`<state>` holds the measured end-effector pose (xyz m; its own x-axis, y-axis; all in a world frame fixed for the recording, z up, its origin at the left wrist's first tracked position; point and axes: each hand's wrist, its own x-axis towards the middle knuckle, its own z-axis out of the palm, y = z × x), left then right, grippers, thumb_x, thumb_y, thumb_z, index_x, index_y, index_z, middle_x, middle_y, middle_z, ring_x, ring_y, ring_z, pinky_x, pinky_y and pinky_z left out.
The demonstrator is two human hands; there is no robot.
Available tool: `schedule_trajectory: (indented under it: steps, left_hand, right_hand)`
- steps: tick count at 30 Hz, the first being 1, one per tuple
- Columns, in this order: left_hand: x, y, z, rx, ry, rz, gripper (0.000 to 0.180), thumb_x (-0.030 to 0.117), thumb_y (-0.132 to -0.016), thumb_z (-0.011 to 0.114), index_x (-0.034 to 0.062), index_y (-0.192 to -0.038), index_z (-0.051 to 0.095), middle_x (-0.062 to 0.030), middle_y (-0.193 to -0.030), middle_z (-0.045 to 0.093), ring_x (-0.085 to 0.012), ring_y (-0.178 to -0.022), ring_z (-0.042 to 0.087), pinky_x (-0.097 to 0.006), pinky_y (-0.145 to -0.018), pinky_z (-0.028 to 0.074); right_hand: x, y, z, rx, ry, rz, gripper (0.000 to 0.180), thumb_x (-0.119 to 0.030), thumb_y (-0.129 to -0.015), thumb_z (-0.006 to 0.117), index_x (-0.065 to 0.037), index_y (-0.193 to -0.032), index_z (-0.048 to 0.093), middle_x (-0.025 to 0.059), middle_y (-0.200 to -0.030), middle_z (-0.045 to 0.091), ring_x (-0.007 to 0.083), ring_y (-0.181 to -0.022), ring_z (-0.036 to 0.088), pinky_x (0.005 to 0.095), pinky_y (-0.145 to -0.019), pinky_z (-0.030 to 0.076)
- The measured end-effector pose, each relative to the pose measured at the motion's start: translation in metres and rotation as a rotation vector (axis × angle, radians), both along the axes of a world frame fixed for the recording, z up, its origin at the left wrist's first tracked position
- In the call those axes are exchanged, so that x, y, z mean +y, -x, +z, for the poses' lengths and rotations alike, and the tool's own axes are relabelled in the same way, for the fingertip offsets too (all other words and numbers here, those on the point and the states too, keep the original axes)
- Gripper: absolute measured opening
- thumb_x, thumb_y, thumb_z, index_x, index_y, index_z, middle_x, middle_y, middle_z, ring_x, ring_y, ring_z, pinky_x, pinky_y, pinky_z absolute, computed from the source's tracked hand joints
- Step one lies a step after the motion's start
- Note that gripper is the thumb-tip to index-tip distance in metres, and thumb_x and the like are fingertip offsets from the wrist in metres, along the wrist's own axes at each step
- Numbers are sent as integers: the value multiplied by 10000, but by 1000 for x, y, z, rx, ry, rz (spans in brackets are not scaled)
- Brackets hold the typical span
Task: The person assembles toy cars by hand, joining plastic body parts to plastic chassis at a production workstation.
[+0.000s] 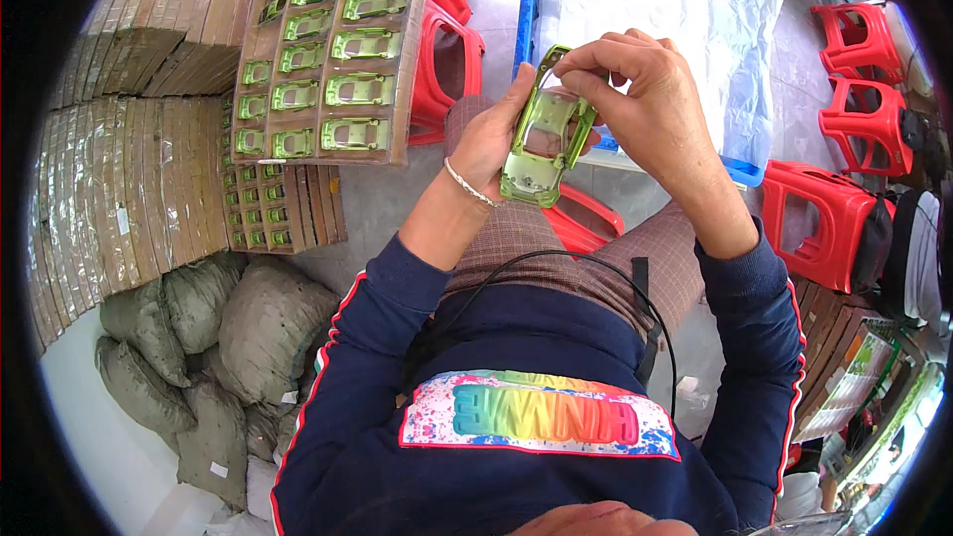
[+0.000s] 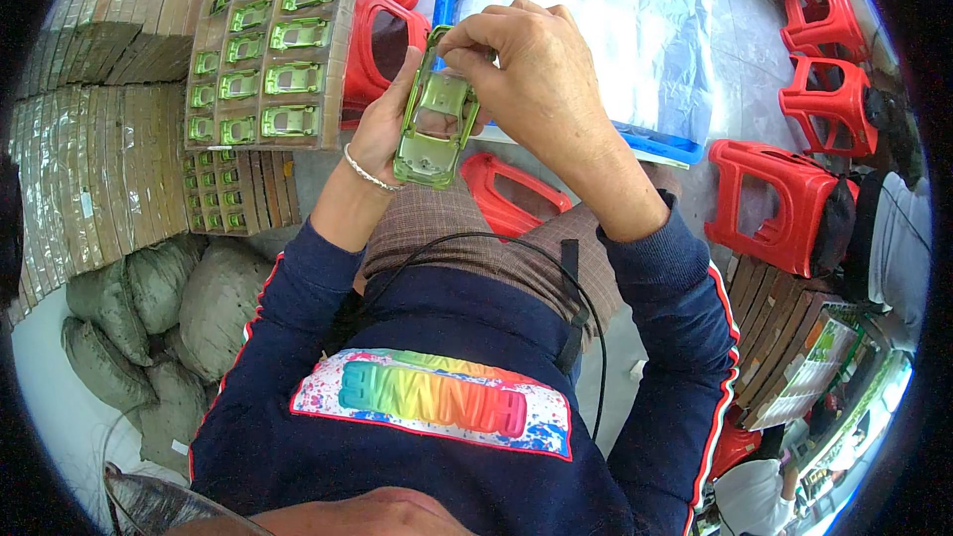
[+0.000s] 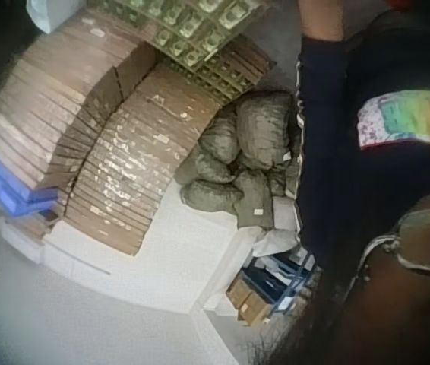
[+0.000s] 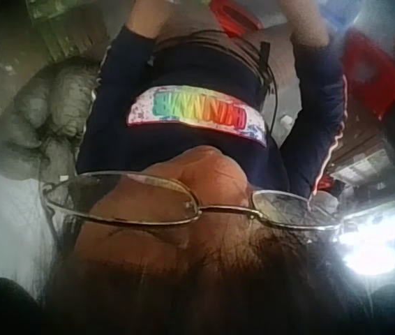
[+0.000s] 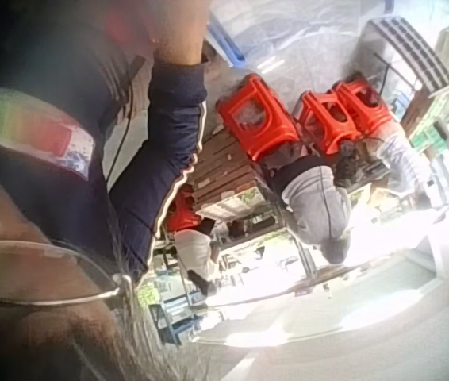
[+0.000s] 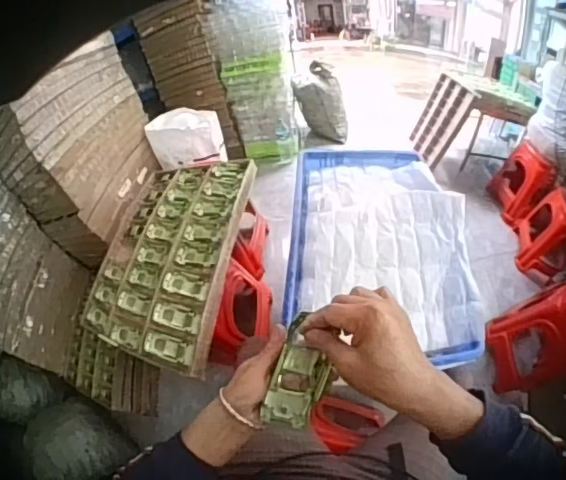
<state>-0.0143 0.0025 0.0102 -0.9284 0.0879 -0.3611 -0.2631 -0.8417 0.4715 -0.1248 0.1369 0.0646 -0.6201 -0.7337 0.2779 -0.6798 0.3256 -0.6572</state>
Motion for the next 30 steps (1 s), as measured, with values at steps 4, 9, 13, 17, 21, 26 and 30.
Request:
schedule_trajectory:
  steps: [4, 9, 13, 17, 21, 26, 30]
  left_hand:
    - [-2, 1, 1, 34, -96, 8, 572, 489, -988, 353, -1, -1242, 504, -166, -1055, 645, -295, -928, 669, -364, -786, 569]
    - [3, -5, -5, -13, -89, 1, 552, 480, -986, 374, 7, -1234, 513, -154, -1041, 646, -258, -900, 672, -358, -781, 572]
    - [8, -5, -11, -102, 8, 73, 508, 476, -985, 389, 34, -1176, 547, -112, -949, 656, -177, -770, 672, -285, -651, 564]
    - [4, -8, -15, -78, 117, -10, 495, 457, -996, 373, 31, -1186, 539, -91, -998, 659, -198, -854, 667, -335, -751, 561]
    - [5, -14, -1, 87, -21, -119, 380, 309, -977, 483, 11, -1210, 516, -98, -1019, 640, -182, -862, 651, -308, -750, 538]
    - [8, -14, -2, 79, 587, -168, 595, 14, -745, 499, -15, -1333, 414, -132, -1065, 604, -199, -969, 631, -319, -811, 511]
    - [7, -5, 3, 62, 1170, -237, 407, 55, -864, 496, 2, -1267, 465, -128, -1005, 626, -199, -854, 657, -307, -717, 504]
  right_hand:
    - [-2, -5, -2, -26, 4, -57, 114, -176, -771, 654, -101, -811, 731, 56, -757, 682, 239, -722, 609, 370, -760, 412]
    - [3, -12, -8, -9, -66, -41, 96, -167, -760, 649, -99, -770, 716, 51, -735, 666, 241, -727, 601, 374, -761, 412]
    - [4, -19, -6, 261, -109, -40, 92, -182, -748, 665, -96, -726, 688, 32, -693, 619, 237, -766, 573, 363, -778, 405]
    - [7, -23, 1, 325, -121, -67, 126, -205, -719, 710, -84, -743, 683, 38, -881, 590, 252, -841, 562, 370, -835, 407]
    - [10, -22, -4, 287, -108, -50, 128, -195, -711, 720, -81, -760, 688, 52, -958, 576, 260, -896, 568, 381, -881, 408]
    - [16, -25, -16, 142, -133, 2, 123, -160, -709, 711, -72, -792, 685, 69, -952, 580, 271, -945, 570, 396, -915, 408]
    - [14, -26, -26, 224, -100, -40, 184, -156, -712, 704, -57, -861, 662, 66, -947, 582, 264, -945, 572, 394, -940, 405]
